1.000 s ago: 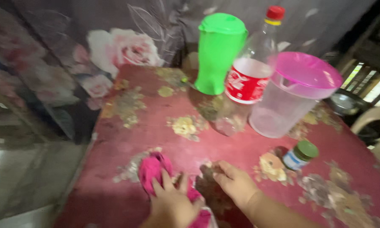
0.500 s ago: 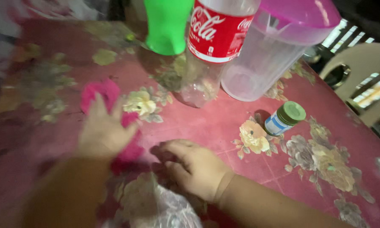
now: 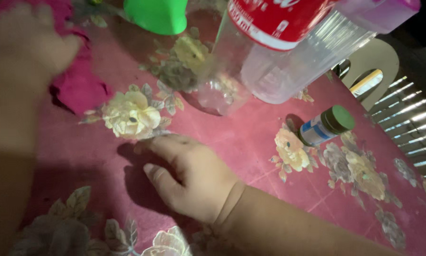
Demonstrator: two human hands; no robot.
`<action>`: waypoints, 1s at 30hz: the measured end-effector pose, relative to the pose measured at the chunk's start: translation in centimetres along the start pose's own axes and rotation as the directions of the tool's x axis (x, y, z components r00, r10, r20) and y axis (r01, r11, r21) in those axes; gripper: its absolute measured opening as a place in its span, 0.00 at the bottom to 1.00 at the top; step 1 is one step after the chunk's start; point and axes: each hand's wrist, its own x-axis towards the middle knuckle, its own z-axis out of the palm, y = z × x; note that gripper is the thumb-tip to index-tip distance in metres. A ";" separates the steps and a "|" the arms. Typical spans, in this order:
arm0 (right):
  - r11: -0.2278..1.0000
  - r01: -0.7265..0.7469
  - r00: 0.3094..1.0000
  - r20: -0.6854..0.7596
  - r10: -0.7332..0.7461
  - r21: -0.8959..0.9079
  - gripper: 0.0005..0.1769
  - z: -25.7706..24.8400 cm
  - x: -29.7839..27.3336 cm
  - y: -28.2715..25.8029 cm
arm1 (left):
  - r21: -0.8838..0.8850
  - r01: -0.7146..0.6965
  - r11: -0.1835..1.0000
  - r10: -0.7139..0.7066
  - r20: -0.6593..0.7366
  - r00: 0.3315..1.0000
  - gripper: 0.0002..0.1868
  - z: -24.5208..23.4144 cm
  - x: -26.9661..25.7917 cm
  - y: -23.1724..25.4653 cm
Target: The person clears several items from a table including mugs and food packets, places them in a sink and on a shelf, and then wipes the table surface with a cloth.
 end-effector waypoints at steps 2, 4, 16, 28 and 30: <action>1.000 0.000 1.000 -0.010 0.000 -0.020 0.18 0.6 0.1 0.2 | -0.013 -0.010 1.000 0.010 0.012 1.000 0.39 0.9 -0.4 -0.2; 1.000 0.017 0.998 -0.060 -0.017 0.000 0.17 1.0 0.2 -0.2 | -0.007 -0.026 1.000 0.026 -0.010 1.000 0.37 2.0 -1.7 0.6; 0.995 -0.023 0.996 0.084 0.032 -0.098 0.18 0.3 -1.7 -5.5 | 0.047 0.148 0.988 -0.139 -0.154 0.978 0.25 -4.6 -19.7 -5.1; 0.883 -0.067 0.982 0.125 0.140 -0.464 0.19 -1.2 -7.9 -1.5 | -0.138 -0.050 0.989 0.041 -0.061 0.997 0.31 -4.0 -39.8 14.4; 0.882 -0.100 0.974 0.136 0.181 -0.461 0.19 -1.2 -7.4 0.0 | -0.149 -0.111 0.983 0.085 -0.169 0.982 0.37 -4.5 -41.0 14.3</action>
